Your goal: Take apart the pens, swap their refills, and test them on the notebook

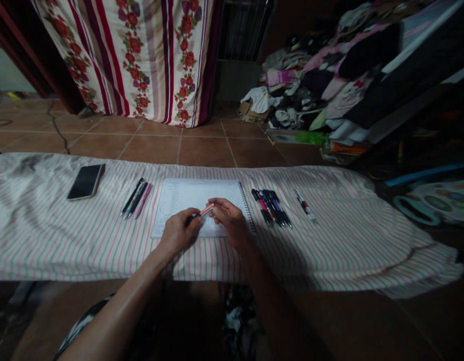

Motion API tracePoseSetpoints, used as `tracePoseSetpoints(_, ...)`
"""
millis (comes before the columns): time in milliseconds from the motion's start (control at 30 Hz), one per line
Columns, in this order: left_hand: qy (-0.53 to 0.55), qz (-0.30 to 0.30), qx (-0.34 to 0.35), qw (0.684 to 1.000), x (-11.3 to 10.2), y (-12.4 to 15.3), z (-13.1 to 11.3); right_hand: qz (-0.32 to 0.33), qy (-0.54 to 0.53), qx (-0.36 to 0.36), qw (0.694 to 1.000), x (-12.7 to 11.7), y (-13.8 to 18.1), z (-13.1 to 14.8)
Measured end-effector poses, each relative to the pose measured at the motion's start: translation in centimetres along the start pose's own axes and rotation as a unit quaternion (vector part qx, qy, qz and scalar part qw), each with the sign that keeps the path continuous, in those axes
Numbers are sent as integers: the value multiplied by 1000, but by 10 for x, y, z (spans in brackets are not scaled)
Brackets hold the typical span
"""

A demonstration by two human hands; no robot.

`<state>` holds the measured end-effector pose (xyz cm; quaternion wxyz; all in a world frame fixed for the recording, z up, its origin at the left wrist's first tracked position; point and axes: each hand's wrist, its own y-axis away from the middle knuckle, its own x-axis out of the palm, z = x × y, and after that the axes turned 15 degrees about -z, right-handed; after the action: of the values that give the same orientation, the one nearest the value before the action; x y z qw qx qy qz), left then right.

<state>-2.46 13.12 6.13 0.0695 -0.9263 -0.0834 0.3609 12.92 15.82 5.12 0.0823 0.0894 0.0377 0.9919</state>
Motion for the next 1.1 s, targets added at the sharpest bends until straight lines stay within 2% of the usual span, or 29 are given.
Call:
tracePoseSetpoints(300,20,4,18,1000,2,0,-2,-7,-37,7,999,3,1,3)
tracePoseSetpoints(667,25,5,-4,1000,2,-1,-4,-69,0,-40,997,4,-1,1)
tracePoseSetpoints(900,15,1,-3,1000,4,-2,-1,-72,8,-41,997,3,-2,2)
tracePoseSetpoints(1000,6,5,-13,1000,3,-1,-1,-96,-14,-45,994,0,-2,5)
tracePoseSetpoints(1100,5,7,-21,1000,2,-1,-1,-153,-42,-42,986,-6,-4,10)
